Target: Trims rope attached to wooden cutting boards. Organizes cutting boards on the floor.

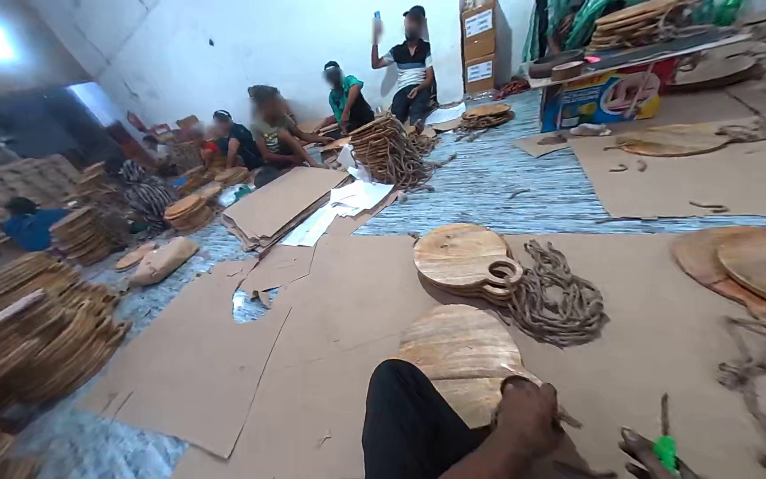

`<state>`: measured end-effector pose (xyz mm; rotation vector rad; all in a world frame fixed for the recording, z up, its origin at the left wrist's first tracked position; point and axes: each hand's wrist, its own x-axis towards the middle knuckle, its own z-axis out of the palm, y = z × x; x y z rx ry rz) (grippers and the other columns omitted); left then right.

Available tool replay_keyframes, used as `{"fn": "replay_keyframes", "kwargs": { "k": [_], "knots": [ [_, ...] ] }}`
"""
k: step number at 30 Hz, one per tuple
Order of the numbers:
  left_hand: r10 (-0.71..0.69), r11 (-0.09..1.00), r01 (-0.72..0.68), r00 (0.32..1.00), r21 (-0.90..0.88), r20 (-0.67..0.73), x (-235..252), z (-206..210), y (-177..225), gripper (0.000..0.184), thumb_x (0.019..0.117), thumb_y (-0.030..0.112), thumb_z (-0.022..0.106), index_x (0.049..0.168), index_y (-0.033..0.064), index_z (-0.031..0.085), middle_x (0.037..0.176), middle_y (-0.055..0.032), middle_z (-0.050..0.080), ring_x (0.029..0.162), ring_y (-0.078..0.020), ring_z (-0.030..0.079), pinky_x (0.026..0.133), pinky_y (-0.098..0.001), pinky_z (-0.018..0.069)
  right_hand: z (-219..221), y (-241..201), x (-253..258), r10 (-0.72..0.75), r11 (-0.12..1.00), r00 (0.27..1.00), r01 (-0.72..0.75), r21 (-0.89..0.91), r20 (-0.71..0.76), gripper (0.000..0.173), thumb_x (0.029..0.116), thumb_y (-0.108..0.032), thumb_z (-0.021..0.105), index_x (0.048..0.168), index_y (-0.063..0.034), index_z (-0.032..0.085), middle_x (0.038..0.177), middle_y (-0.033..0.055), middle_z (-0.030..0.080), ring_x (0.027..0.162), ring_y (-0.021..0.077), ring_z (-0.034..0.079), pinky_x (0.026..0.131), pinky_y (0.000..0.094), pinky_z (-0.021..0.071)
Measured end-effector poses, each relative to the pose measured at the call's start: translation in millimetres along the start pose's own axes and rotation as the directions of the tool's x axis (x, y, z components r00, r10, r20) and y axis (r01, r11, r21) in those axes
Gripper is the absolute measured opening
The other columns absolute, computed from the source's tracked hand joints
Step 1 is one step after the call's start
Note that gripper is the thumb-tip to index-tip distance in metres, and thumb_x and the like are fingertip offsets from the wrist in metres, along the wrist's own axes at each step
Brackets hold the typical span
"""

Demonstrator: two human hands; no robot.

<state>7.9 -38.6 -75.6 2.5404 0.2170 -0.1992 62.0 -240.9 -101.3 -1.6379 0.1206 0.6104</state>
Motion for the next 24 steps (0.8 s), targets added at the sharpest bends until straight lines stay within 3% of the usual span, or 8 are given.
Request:
{"fn": "replay_keyframes", "kwargs": {
  "k": [3, 5, 6, 9, 11, 13, 18, 24],
  "knots": [
    [0.33, 0.943, -0.332, 0.942, 0.013, 0.066, -26, 10, 29, 0.041, 0.0903, 0.017, 0.074, 0.127, 0.0024, 0.064, 0.116, -0.0213, 0.07, 0.107, -0.0383, 0.069, 0.095, -0.0582, 0.054, 14, -3, -14, 0.029, 0.999, 0.997, -0.026, 0.037, -0.075, 0.048, 0.1014, -0.043, 0.062, 0.13, -0.0047, 0.061, 0.108, 0.009, 0.074, 0.087, 0.0173, 0.071, 0.071, 0.0366, 0.0584],
    [0.554, 0.829, -0.558, 0.829, 0.041, 0.076, -39, 20, 45, 0.034, 0.0875, 0.016, 0.076, 0.118, 0.0027, 0.068, 0.108, -0.0193, 0.072, 0.1, -0.0366, 0.071, 0.09, -0.0558, 0.056, 14, -5, -16, 0.062, 0.998, 0.985, -0.056, 0.038, -0.159, 0.049, 0.0954, -0.039, 0.072, 0.122, 0.0014, 0.065, 0.098, 0.0148, 0.069, 0.084, 0.0232, 0.065, 0.075, 0.0449, 0.0551],
    [0.652, 0.754, -0.654, 0.756, 0.056, 0.054, -43, 26, 49, 0.03, 0.0859, 0.013, 0.077, 0.113, 0.0026, 0.07, 0.104, -0.0187, 0.073, 0.096, -0.0362, 0.072, 0.088, -0.0549, 0.0576, 10, -9, -20, 0.099, 0.993, 0.98, -0.088, 0.076, -0.171, 0.051, 0.0929, -0.034, 0.076, 0.126, 0.0029, 0.063, 0.107, 0.0184, 0.069, 0.095, 0.0264, 0.066, 0.085, 0.0482, 0.0549],
    [0.799, 0.601, -0.794, 0.595, 0.094, -0.084, -41, 34, 47, 0.02, 0.0848, 0.012, 0.077, 0.102, 0.005, 0.07, 0.101, -0.0142, 0.074, 0.092, -0.031, 0.073, 0.085, -0.0498, 0.0598, 2, -20, -34, 0.123, 0.962, 0.966, -0.06, 0.265, -0.229, 0.053, 0.0892, -0.02, 0.079, 0.131, 0.0023, 0.057, 0.114, 0.0176, 0.067, 0.102, 0.0245, 0.067, 0.09, 0.0432, 0.0565],
    [0.795, 0.589, -0.799, 0.548, 0.118, -0.261, -33, 33, 44, 0.025, 0.0869, 0.027, 0.076, 0.102, 0.008, 0.07, 0.104, -0.0099, 0.075, 0.093, -0.0256, 0.073, 0.084, -0.0461, 0.0599, 0, -20, -37, 0.151, 0.938, 0.938, -0.036, 0.345, -0.311, 0.047, 0.0889, -0.024, 0.08, 0.124, 0.0026, 0.062, 0.106, 0.0163, 0.069, 0.095, 0.0241, 0.068, 0.086, 0.0432, 0.0571],
    [0.715, 0.665, -0.742, 0.599, 0.088, -0.361, -29, 21, 43, 0.035, 0.0865, 0.039, 0.074, 0.103, 0.0077, 0.073, 0.114, -0.0125, 0.074, 0.101, -0.0291, 0.072, 0.09, -0.051, 0.0571, -4, -22, -36, 0.19, 0.887, 0.906, 0.006, 0.461, -0.378, 0.048, 0.0916, -0.024, 0.078, 0.126, 0.0032, 0.06, 0.108, 0.0175, 0.069, 0.097, 0.0254, 0.068, 0.086, 0.0443, 0.0575],
    [0.339, 0.88, -0.465, 0.759, -0.098, -0.556, -14, 7, 30, 0.036, 0.0872, 0.04, 0.069, 0.102, 0.008, 0.075, 0.128, -0.0204, 0.065, 0.11, -0.0369, 0.064, 0.092, -0.0543, 0.0513, -33, -43, 2, 0.181, 0.778, 0.797, 0.243, 0.579, -0.577, 0.04, 0.0993, -0.021, 0.068, 0.131, 0.0017, 0.058, 0.11, 0.017, 0.07, 0.099, 0.0256, 0.07, 0.085, 0.0441, 0.0591],
    [0.029, 0.78, -0.197, 0.959, -0.594, -0.281, 1, 21, 32, 0.025, 0.09, 0.014, 0.074, 0.11, 0.0004, 0.072, 0.116, -0.0184, 0.066, 0.092, -0.0208, 0.068, 0.077, -0.0352, 0.0592, -109, -110, 115, 0.005, 0.811, 0.788, 0.357, 0.463, -0.615, 0.046, 0.1027, -0.025, 0.062, 0.143, -0.0079, 0.048, 0.115, 0.0118, 0.064, 0.096, 0.0188, 0.063, 0.083, 0.0403, 0.0553]
  ]
}}
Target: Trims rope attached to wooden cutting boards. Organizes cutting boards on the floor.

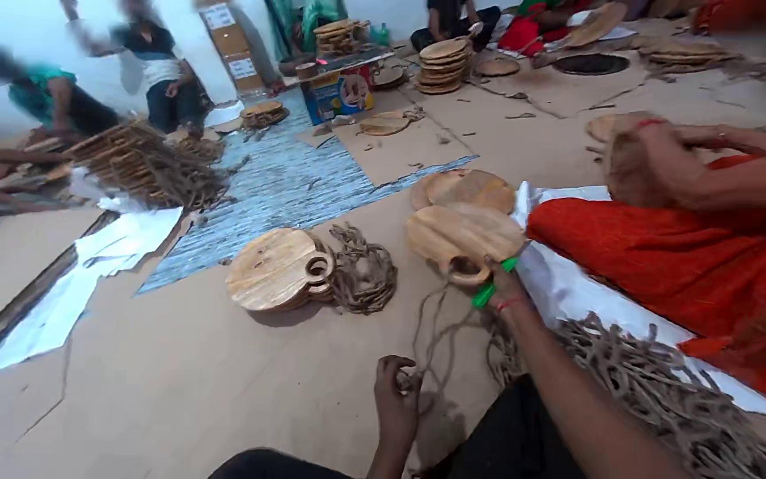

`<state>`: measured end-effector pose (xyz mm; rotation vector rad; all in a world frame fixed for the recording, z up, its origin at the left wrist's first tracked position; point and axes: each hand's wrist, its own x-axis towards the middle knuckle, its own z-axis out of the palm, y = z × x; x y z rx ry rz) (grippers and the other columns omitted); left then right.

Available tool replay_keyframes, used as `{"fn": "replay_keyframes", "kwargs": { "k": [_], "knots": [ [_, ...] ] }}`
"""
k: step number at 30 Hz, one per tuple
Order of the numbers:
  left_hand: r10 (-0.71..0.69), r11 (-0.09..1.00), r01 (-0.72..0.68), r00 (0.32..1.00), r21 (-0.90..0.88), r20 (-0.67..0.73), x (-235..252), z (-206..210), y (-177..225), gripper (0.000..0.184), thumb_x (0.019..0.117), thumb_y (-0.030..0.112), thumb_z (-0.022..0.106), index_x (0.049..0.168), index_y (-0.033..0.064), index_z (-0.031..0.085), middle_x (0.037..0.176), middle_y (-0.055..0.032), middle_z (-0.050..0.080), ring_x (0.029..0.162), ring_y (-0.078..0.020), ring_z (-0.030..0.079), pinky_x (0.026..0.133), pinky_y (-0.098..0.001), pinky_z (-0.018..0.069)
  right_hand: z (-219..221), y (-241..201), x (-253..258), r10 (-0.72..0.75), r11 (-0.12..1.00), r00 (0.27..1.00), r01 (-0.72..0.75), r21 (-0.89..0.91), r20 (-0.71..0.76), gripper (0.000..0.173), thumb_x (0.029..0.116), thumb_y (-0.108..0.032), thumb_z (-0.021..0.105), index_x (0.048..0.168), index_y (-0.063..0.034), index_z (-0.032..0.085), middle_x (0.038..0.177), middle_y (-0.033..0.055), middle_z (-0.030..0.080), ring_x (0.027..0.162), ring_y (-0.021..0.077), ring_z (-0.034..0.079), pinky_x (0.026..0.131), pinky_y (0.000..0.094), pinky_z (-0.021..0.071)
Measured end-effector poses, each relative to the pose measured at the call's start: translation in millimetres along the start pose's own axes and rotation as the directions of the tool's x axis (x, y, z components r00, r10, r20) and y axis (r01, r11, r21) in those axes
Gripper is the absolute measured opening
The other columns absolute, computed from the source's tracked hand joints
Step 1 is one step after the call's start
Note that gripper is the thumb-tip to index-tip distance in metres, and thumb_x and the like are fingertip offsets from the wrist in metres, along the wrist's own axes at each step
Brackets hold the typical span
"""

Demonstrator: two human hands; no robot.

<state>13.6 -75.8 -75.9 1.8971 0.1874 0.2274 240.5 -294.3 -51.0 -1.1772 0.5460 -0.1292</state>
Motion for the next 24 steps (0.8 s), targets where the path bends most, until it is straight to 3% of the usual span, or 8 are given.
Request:
{"fn": "replay_keyframes", "kwargs": {
  "k": [2, 4, 8, 11, 13, 17, 21, 24],
  "knots": [
    [-0.071, 0.992, 0.083, 0.991, -0.097, 0.114, -1, 6, -7, 0.029, 0.0924, 0.005, 0.069, 0.119, -0.0043, 0.067, 0.126, -0.0208, 0.064, 0.102, -0.0219, 0.07, 0.088, -0.0352, 0.0616, 22, -18, 51, 0.018, 0.995, 1.0, -0.019, -0.1, -0.007, 0.046, 0.1015, -0.029, 0.063, 0.141, -0.0101, 0.048, 0.101, 0.0069, 0.058, 0.077, 0.0139, 0.056, 0.068, 0.0347, 0.0508],
    [-0.102, 0.986, 0.128, 0.969, -0.103, 0.226, -4, 9, -9, 0.03, 0.0957, 0.001, 0.062, 0.125, -0.0061, 0.065, 0.135, -0.0225, 0.06, 0.112, -0.0243, 0.068, 0.097, -0.0365, 0.0582, 37, -37, 69, -0.006, 0.979, 1.0, 0.006, -0.204, -0.002, 0.042, 0.1011, -0.025, 0.061, 0.137, -0.0068, 0.05, 0.099, 0.0064, 0.057, 0.075, 0.0132, 0.054, 0.067, 0.0343, 0.0498],
    [-0.115, 0.993, 0.116, 0.938, 0.016, 0.327, 4, 9, -10, 0.026, 0.1019, 0.009, 0.055, 0.122, 0.0016, 0.069, 0.132, -0.0188, 0.063, 0.105, -0.0247, 0.069, 0.092, -0.039, 0.0588, 35, -23, 32, -0.045, 0.932, 0.982, 0.108, -0.345, 0.184, 0.045, 0.1055, -0.024, 0.056, 0.148, -0.0112, 0.046, 0.131, 0.0123, 0.061, 0.103, 0.0198, 0.064, 0.084, 0.0403, 0.0544],
    [-0.186, 0.98, 0.159, 0.941, 0.117, 0.284, 19, -11, -1, 0.03, 0.1038, 0.019, 0.056, 0.127, 0.0047, 0.068, 0.128, -0.0165, 0.065, 0.103, -0.0248, 0.07, 0.092, -0.042, 0.0581, -7, 26, -36, 0.118, 0.911, 0.961, -0.005, -0.413, 0.248, 0.035, 0.1079, -0.029, 0.051, 0.14, -0.0133, 0.052, 0.114, 0.0049, 0.072, 0.073, 0.009, 0.064, 0.055, 0.024, 0.0476],
    [-0.283, 0.943, 0.225, 0.931, 0.245, 0.231, 53, -40, 7, 0.034, 0.1047, 0.022, 0.056, 0.133, 0.0055, 0.064, 0.133, -0.0165, 0.065, 0.114, -0.0269, 0.068, 0.101, -0.0453, 0.0542, -31, 55, -83, 0.285, 0.851, 0.934, -0.142, -0.506, 0.217, 0.031, 0.1066, -0.022, 0.055, 0.133, -0.0069, 0.056, 0.106, 0.0067, 0.071, 0.068, 0.01, 0.061, 0.051, 0.0246, 0.0446],
    [-0.265, 0.773, 0.189, 0.964, 0.606, 0.036, 149, -99, 14, 0.045, 0.1053, 0.02, 0.055, 0.147, 0.0049, 0.052, 0.145, -0.0207, 0.057, 0.135, -0.0386, 0.054, 0.111, -0.0579, 0.0442, -33, 79, -118, 0.291, 0.653, 0.878, 0.109, -0.749, 0.381, 0.04, 0.1001, -0.021, 0.066, 0.136, -0.005, 0.059, 0.105, 0.0128, 0.07, 0.077, 0.0214, 0.066, 0.065, 0.0378, 0.0543],
    [-0.276, 0.47, 0.002, 0.95, 0.883, 0.144, 221, -135, -17, 0.056, 0.1044, 0.024, 0.058, 0.155, 0.0064, 0.042, 0.163, -0.015, 0.038, 0.155, -0.0379, 0.024, 0.123, -0.0626, 0.0219, -27, 114, -106, 0.288, 0.508, 0.808, 0.326, -0.797, 0.514, 0.043, 0.0967, -0.027, 0.069, 0.133, -0.0056, 0.062, 0.104, 0.017, 0.069, 0.083, 0.0289, 0.068, 0.077, 0.0499, 0.0566],
    [-0.324, 0.333, -0.056, 0.93, 0.941, 0.17, 240, -130, -32, 0.047, 0.104, 0.02, 0.057, 0.147, 0.002, 0.05, 0.154, -0.0173, 0.049, 0.15, -0.0356, 0.036, 0.124, -0.058, 0.0226, -20, 121, -100, 0.315, 0.442, 0.802, 0.349, -0.826, 0.507, 0.041, 0.0969, -0.028, 0.068, 0.132, -0.0064, 0.064, 0.103, 0.0165, 0.07, 0.087, 0.0298, 0.068, 0.082, 0.0513, 0.0554]
  ]
}}
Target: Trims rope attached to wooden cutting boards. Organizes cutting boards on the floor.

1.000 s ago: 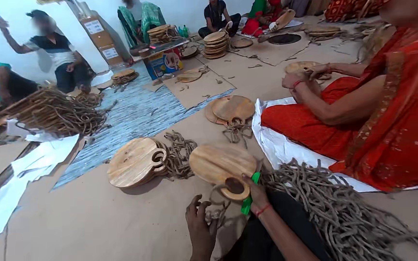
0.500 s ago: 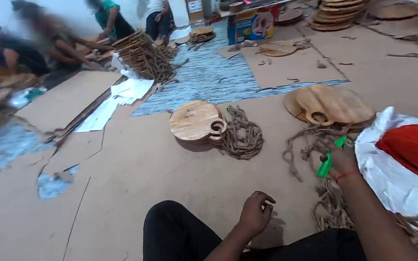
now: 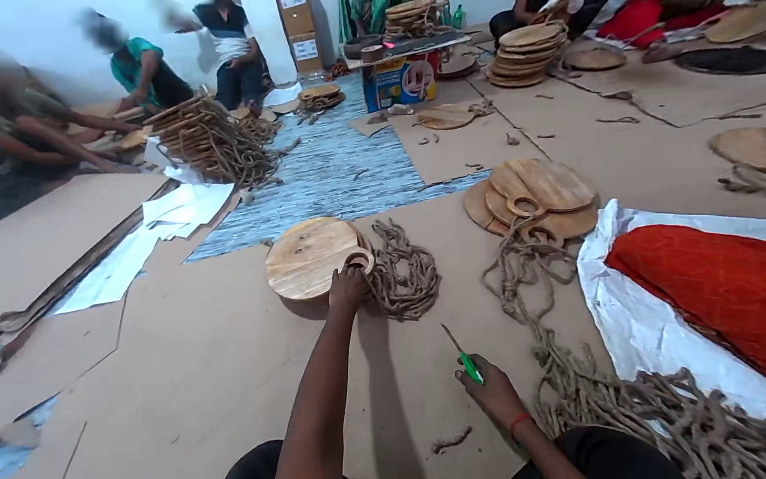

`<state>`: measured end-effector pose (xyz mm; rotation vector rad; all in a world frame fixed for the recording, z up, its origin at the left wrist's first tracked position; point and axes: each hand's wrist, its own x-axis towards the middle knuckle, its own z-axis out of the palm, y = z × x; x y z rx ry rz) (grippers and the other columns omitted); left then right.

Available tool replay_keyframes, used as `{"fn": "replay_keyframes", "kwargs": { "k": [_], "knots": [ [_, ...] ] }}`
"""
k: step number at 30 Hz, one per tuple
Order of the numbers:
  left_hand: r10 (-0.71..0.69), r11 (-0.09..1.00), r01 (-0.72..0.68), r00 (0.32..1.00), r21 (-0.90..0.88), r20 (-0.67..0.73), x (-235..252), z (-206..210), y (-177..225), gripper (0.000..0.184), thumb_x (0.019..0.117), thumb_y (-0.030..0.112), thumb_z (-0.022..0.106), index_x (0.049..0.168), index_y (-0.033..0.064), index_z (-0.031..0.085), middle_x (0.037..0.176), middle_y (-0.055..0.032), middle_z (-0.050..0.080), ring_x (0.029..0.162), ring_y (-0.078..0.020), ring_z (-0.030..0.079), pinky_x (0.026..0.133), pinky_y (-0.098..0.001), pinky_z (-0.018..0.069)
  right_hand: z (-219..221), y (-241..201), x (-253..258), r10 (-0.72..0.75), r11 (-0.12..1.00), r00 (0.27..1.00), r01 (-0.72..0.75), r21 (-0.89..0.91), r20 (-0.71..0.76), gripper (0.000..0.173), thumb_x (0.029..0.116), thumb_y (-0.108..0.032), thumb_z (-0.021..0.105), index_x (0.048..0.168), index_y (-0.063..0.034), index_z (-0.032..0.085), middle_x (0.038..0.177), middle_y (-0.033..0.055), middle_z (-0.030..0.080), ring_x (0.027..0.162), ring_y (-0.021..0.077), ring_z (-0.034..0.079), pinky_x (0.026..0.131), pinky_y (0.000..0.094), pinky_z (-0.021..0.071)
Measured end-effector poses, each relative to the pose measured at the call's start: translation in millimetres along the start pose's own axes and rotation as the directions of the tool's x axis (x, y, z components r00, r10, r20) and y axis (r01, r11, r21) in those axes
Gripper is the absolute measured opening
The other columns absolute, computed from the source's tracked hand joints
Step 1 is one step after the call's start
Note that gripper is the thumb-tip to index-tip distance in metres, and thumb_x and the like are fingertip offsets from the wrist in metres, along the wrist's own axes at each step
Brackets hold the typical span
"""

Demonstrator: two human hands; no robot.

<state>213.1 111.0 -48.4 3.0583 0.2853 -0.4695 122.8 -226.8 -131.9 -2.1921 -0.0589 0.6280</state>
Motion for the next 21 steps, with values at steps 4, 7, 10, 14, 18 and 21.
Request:
{"fn": "replay_keyframes", "kwargs": {
  "k": [4, 7, 10, 14, 18, 21],
  "knots": [
    [0.07, 0.997, -0.068, 0.997, 0.044, -0.033, -33, 21, 4, 0.034, 0.1061, 0.016, 0.051, 0.131, -0.0062, 0.058, 0.129, -0.0251, 0.062, 0.124, -0.0388, 0.06, 0.111, -0.0531, 0.0423, 0, -7, -2, -0.046, 0.991, 0.999, 0.049, 0.124, -0.028, 0.041, 0.0966, -0.03, 0.068, 0.131, -0.007, 0.063, 0.101, 0.0114, 0.069, 0.081, 0.0225, 0.065, 0.075, 0.0432, 0.055],
    [0.205, 0.979, -0.205, 0.979, 0.013, -0.017, -99, 19, 6, 0.046, 0.1085, 0.037, 0.047, 0.126, -0.0038, 0.059, 0.121, -0.0231, 0.066, 0.117, -0.037, 0.064, 0.106, -0.0522, 0.0448, 10, -32, -11, -0.145, 0.916, 0.988, 0.157, 0.369, -0.06, 0.047, 0.092, -0.023, 0.075, 0.133, -0.0071, 0.061, 0.122, 0.0086, 0.068, 0.089, 0.0164, 0.068, 0.078, 0.035, 0.0572],
    [0.327, 0.944, -0.329, 0.942, -0.012, -0.077, -178, 11, 21, 0.048, 0.1077, 0.04, 0.044, 0.12, -0.0033, 0.063, 0.109, -0.0206, 0.071, 0.106, -0.0348, 0.069, 0.101, -0.0507, 0.0488, 32, -69, -23, -0.245, 0.841, 0.969, 0.23, 0.49, -0.035, 0.069, 0.0849, -0.015, 0.083, 0.146, -0.0155, 0.051, 0.14, 0.005, 0.059, 0.084, 0.014, 0.065, 0.074, 0.0346, 0.056],
    [0.293, 0.951, -0.306, 0.941, -0.055, -0.167, -239, 24, 30, 0.046, 0.1069, 0.038, 0.046, 0.114, -0.0028, 0.066, 0.098, -0.0189, 0.073, 0.095, -0.0339, 0.072, 0.091, -0.05, 0.0539, 82, -90, -20, -0.325, 0.868, 0.943, 0.269, 0.418, 0.067, 0.091, 0.0813, -0.011, 0.082, 0.158, -0.0169, 0.035, 0.151, 0.0115, 0.051, 0.108, 0.0228, 0.065, 0.091, 0.0432, 0.0556],
    [0.184, 0.983, -0.184, 0.983, -0.029, 0.011, -246, 33, 23, 0.041, 0.1091, 0.029, 0.041, 0.131, -0.001, 0.057, 0.112, -0.0208, 0.072, 0.108, -0.0359, 0.07, 0.1, -0.0516, 0.0497, 108, -77, -21, -0.188, 0.98, 0.974, 0.178, 0.084, 0.128, 0.073, 0.0898, -0.014, 0.073, 0.156, -0.0148, 0.042, 0.136, 0.0173, 0.063, 0.123, 0.0337, 0.063, 0.106, 0.0533, 0.0491],
    [-0.057, 0.998, 0.063, 0.976, -0.019, 0.208, -243, 34, 24, 0.043, 0.1069, 0.015, 0.042, 0.147, -0.0005, 0.045, 0.128, -0.0221, 0.066, 0.126, -0.0373, 0.061, 0.111, -0.0543, 0.0424, 95, -57, -34, -0.132, 0.983, 0.971, 0.155, -0.1, 0.201, 0.063, 0.0936, -0.022, 0.07, 0.152, -0.0187, 0.046, 0.13, 0.0153, 0.067, 0.116, 0.0348, 0.066, 0.101, 0.0572, 0.0507]
  ]
}}
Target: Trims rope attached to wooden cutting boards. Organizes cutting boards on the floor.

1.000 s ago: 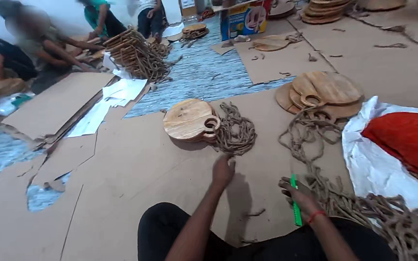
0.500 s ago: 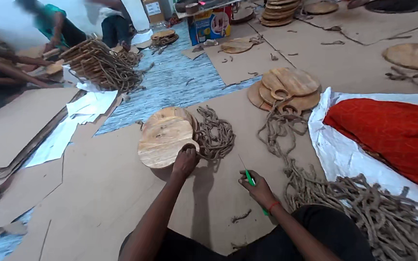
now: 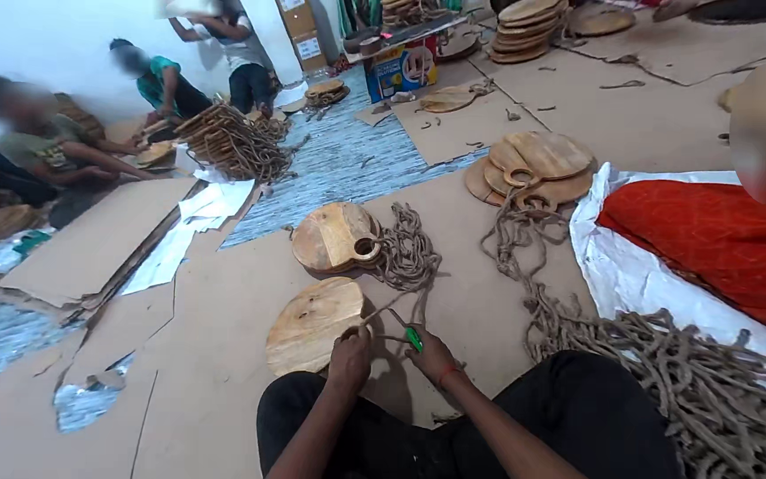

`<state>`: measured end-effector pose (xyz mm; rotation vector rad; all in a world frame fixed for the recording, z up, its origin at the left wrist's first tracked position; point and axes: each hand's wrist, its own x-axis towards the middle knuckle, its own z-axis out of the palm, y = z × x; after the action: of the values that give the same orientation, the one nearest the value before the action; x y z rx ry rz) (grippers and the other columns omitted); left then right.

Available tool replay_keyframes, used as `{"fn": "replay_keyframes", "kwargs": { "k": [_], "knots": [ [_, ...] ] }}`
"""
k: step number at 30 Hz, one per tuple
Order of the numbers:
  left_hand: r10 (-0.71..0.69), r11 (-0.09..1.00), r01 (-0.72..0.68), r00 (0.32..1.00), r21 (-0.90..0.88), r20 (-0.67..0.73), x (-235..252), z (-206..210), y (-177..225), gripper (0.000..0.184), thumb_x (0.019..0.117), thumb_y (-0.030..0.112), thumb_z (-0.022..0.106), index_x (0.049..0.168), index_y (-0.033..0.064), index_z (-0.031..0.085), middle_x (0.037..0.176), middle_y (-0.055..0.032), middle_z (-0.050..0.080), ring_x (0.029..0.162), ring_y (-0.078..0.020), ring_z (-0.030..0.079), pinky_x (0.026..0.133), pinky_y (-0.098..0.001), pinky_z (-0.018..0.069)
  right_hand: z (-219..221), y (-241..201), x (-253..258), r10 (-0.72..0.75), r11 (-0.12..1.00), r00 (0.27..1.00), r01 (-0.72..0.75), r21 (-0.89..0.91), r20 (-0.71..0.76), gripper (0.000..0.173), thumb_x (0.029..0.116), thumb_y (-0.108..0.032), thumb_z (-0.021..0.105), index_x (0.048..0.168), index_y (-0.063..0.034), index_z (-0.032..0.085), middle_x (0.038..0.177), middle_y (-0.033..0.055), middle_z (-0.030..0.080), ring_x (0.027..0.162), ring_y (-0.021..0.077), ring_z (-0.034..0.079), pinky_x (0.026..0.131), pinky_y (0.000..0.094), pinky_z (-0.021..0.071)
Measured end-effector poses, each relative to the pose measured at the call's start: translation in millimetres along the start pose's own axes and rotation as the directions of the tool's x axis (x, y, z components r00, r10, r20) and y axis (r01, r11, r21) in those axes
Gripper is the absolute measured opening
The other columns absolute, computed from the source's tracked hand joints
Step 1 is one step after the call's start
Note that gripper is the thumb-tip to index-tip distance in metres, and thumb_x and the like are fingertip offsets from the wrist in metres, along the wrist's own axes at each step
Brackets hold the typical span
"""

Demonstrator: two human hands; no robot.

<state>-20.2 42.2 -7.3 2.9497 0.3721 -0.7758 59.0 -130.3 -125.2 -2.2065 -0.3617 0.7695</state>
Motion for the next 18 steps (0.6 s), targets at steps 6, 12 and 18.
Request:
{"fn": "replay_keyframes", "kwargs": {
  "k": [6, 12, 18],
  "knots": [
    [-0.339, 0.937, 0.347, 0.884, 0.034, 0.322, 17, 11, -19, 0.057, 0.0961, 0.026, 0.064, 0.141, -0.0063, 0.052, 0.147, -0.026, 0.053, 0.134, -0.0437, 0.053, 0.104, -0.0654, 0.0458, -45, 1, -68, 0.079, 0.97, 0.994, -0.06, -0.235, 0.07, 0.05, 0.0939, -0.037, 0.07, 0.138, -0.0147, 0.06, 0.117, 0.017, 0.07, 0.109, 0.0367, 0.068, 0.093, 0.0601, 0.0514],
    [-0.182, 0.982, 0.186, 0.978, -0.032, 0.102, 28, 2, -7, 0.052, 0.097, 0.032, 0.066, 0.137, -0.0011, 0.058, 0.141, -0.0239, 0.058, 0.132, -0.0423, 0.055, 0.105, -0.0626, 0.0452, -62, 44, -58, 0.169, 0.929, 0.964, -0.087, 0.359, -0.203, 0.045, 0.0947, -0.032, 0.072, 0.131, -0.0056, 0.064, 0.101, 0.0127, 0.07, 0.081, 0.0241, 0.066, 0.074, 0.0447, 0.0554],
    [0.129, 0.988, -0.116, 0.984, -0.105, 0.121, 60, 49, 31, 0.084, 0.0844, 0.038, 0.081, 0.153, 0.0063, 0.043, 0.154, -0.0269, 0.043, 0.141, -0.0481, 0.041, 0.111, -0.0706, 0.0354, -47, 54, -41, 0.282, 0.862, 0.927, -0.131, 0.489, -0.249, 0.041, 0.0979, -0.023, 0.07, 0.13, 0.0, 0.061, 0.1, 0.0173, 0.068, 0.072, 0.0252, 0.063, 0.068, 0.0444, 0.0542]
  ]
}}
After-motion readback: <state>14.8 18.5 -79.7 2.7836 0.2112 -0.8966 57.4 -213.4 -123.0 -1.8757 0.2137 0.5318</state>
